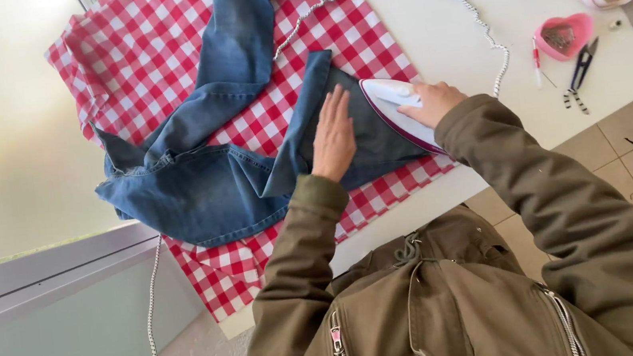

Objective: The person irons a pair of blue jeans laid on a red-and-white checkered cloth on a white table. They use a white and pink iron, moving it back and forth over the denim while holding the fabric with the other hand. The person adjusts the jeans and the cloth during the process.

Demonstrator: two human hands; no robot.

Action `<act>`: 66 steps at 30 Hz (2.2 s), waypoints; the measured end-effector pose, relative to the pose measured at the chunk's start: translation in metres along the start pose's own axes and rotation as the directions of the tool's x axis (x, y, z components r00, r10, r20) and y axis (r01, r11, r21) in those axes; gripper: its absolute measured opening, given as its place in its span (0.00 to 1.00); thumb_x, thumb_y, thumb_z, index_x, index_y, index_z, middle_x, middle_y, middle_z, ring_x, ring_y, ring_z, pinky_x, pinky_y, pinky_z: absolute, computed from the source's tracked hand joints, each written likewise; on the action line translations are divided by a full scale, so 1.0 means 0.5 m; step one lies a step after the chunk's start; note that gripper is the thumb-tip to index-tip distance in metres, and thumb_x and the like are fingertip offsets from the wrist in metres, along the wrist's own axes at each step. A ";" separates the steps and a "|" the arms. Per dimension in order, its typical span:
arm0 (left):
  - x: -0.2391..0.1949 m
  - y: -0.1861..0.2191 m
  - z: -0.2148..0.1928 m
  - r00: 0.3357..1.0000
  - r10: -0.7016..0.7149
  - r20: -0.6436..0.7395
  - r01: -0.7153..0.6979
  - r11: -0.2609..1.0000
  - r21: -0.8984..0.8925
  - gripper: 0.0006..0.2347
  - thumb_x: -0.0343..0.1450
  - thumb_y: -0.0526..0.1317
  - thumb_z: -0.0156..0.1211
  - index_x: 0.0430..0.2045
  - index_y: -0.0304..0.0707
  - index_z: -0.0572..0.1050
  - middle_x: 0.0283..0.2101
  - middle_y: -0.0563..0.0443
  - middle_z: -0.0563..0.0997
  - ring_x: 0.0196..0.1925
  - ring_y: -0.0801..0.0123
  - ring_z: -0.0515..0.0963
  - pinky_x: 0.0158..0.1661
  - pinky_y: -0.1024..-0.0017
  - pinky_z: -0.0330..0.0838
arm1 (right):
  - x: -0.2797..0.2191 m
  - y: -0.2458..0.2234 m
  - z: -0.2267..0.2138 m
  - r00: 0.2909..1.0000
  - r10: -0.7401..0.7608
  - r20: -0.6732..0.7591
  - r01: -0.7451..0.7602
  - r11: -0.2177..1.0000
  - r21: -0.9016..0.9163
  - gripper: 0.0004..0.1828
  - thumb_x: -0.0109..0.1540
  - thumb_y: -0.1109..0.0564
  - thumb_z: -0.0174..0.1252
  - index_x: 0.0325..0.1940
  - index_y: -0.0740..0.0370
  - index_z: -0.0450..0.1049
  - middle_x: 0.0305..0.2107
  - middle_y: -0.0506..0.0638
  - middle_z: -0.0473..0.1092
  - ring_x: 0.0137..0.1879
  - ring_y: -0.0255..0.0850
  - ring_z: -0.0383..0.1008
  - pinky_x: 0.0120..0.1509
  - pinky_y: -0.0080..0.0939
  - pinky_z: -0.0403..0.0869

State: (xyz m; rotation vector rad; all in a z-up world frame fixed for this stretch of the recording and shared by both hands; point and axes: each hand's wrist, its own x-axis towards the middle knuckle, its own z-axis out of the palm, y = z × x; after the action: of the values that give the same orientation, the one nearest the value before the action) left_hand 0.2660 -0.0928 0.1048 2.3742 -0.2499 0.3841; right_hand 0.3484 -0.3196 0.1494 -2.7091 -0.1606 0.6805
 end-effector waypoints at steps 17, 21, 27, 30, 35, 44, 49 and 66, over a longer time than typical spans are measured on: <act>0.073 -0.074 0.064 0.984 -0.117 0.134 0.104 0.990 0.100 0.31 0.70 0.24 0.49 0.71 0.49 0.63 0.76 0.59 0.61 0.81 0.58 0.55 0.78 0.58 0.50 | -0.032 0.060 -0.003 0.996 -0.080 0.044 0.083 0.995 -0.059 0.30 0.62 0.38 0.62 0.56 0.63 0.73 0.39 0.68 0.77 0.44 0.66 0.79 0.50 0.63 0.76; 0.068 -0.083 0.076 0.981 -0.129 0.141 0.106 0.981 0.160 0.31 0.71 0.24 0.50 0.72 0.51 0.62 0.77 0.61 0.60 0.81 0.59 0.54 0.78 0.57 0.49 | -0.060 0.087 -0.015 0.994 -0.072 0.088 0.078 0.995 -0.062 0.30 0.63 0.38 0.61 0.59 0.62 0.72 0.38 0.69 0.77 0.43 0.67 0.78 0.50 0.64 0.76; 0.054 -0.102 0.111 0.984 -0.116 0.133 0.077 0.960 0.271 0.32 0.72 0.24 0.50 0.74 0.54 0.60 0.78 0.61 0.57 0.81 0.57 0.52 0.78 0.50 0.47 | -0.106 0.148 -0.009 0.989 -0.044 0.142 0.054 0.996 -0.073 0.30 0.64 0.38 0.59 0.59 0.63 0.70 0.35 0.69 0.77 0.41 0.65 0.80 0.48 0.62 0.78; 0.054 -0.106 0.117 0.974 -0.131 0.182 0.070 0.949 0.306 0.33 0.70 0.23 0.50 0.73 0.57 0.61 0.78 0.56 0.55 0.80 0.51 0.51 0.75 0.44 0.46 | -0.123 0.180 -0.002 0.986 -0.023 0.163 0.040 0.994 -0.102 0.30 0.65 0.36 0.58 0.59 0.63 0.70 0.35 0.70 0.77 0.39 0.64 0.81 0.47 0.61 0.79; 0.053 -0.103 0.113 0.963 -0.131 0.237 0.052 0.948 0.314 0.36 0.69 0.20 0.49 0.73 0.60 0.62 0.78 0.54 0.53 0.81 0.48 0.49 0.76 0.42 0.47 | -0.155 0.216 -0.011 0.988 -0.001 0.156 0.025 0.988 -0.150 0.32 0.64 0.36 0.59 0.60 0.63 0.71 0.34 0.69 0.77 0.39 0.65 0.81 0.47 0.62 0.78; 0.057 -0.101 0.103 0.960 -0.083 0.266 -0.012 0.942 0.334 0.34 0.69 0.21 0.50 0.72 0.57 0.64 0.78 0.52 0.53 0.79 0.44 0.50 0.74 0.40 0.49 | -0.155 0.192 -0.097 0.996 -0.017 0.093 0.024 0.997 -0.076 0.34 0.68 0.36 0.55 0.63 0.68 0.70 0.33 0.70 0.77 0.33 0.57 0.82 0.39 0.56 0.81; 0.074 -0.085 0.072 0.960 -0.036 0.276 -0.051 0.952 0.301 0.30 0.71 0.22 0.50 0.71 0.46 0.64 0.77 0.51 0.56 0.79 0.43 0.52 0.73 0.41 0.50 | -0.076 0.103 -0.062 0.986 -0.090 0.141 0.108 0.986 -0.129 0.33 0.68 0.37 0.57 0.63 0.69 0.70 0.29 0.68 0.78 0.29 0.55 0.81 0.38 0.55 0.81; 0.077 -0.116 0.076 0.979 -0.156 0.132 0.161 0.987 -0.027 0.38 0.65 0.17 0.46 0.75 0.35 0.46 0.74 0.36 0.63 0.76 0.51 0.64 0.76 0.60 0.54 | 0.083 -0.007 -0.008 0.977 -0.197 0.079 0.204 0.973 -0.104 0.32 0.65 0.37 0.62 0.61 0.66 0.73 0.34 0.68 0.77 0.37 0.59 0.82 0.42 0.59 0.80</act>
State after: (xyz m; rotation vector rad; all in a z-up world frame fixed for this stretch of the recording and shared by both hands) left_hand 0.3264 -0.0789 0.0549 2.3653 -0.1248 0.1492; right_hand 0.3868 -0.3094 0.1359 -2.7259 -0.4965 0.7232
